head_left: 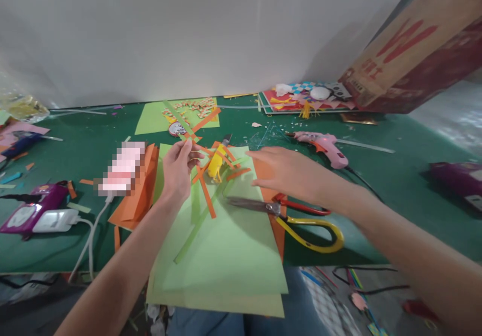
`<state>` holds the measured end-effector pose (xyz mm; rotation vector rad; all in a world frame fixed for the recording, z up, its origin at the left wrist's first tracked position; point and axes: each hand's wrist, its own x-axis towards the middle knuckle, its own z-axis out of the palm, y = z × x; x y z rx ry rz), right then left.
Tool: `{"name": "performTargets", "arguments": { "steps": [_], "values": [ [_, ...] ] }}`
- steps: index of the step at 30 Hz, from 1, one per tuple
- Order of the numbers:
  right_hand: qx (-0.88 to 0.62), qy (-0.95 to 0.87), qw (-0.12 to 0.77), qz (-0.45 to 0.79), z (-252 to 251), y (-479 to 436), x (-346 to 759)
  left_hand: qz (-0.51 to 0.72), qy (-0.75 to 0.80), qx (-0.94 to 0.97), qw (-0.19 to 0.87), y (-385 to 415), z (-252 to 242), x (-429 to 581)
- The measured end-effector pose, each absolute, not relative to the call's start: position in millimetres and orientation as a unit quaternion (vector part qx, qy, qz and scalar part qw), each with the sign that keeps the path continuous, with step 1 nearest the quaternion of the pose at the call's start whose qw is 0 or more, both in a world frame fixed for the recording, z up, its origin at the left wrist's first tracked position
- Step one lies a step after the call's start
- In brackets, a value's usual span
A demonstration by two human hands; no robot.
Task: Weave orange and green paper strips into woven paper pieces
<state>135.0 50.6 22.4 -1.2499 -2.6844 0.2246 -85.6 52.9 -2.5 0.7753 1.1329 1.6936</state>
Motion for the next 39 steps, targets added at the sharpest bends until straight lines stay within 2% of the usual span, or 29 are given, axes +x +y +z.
{"name": "performTargets", "arguments": {
  "steps": [3,9,14,22,28,34,39],
  "values": [
    [-0.41,-0.901,0.066,0.13,9.0,75.2,104.7,0.695,0.464,0.301,0.46,53.6,-2.5,-87.1],
    [-0.466,-0.851,0.157,0.185,-15.8,85.4,83.4,0.705,0.469,0.263,0.463,55.0,-1.8,-89.3],
    [-0.457,-0.846,0.17,0.214,-13.6,87.1,93.9,0.699,0.47,0.257,0.473,55.2,0.1,-87.0],
    [-0.299,-0.945,0.083,0.103,-1.5,97.0,108.3,0.695,0.473,0.263,0.474,53.5,1.5,-87.3],
    [-0.28,-0.956,-0.022,0.085,6.5,95.2,99.0,0.693,0.47,0.268,0.477,53.3,0.8,-88.1],
    [-0.286,-0.957,-0.03,0.036,3.5,86.1,87.9,0.693,0.471,0.267,0.476,54.0,0.4,-88.4],
    [-0.318,-0.945,-0.032,0.069,7.6,94.7,93.0,0.692,0.468,0.268,0.48,53.6,0.3,-88.8]
  ]
}}
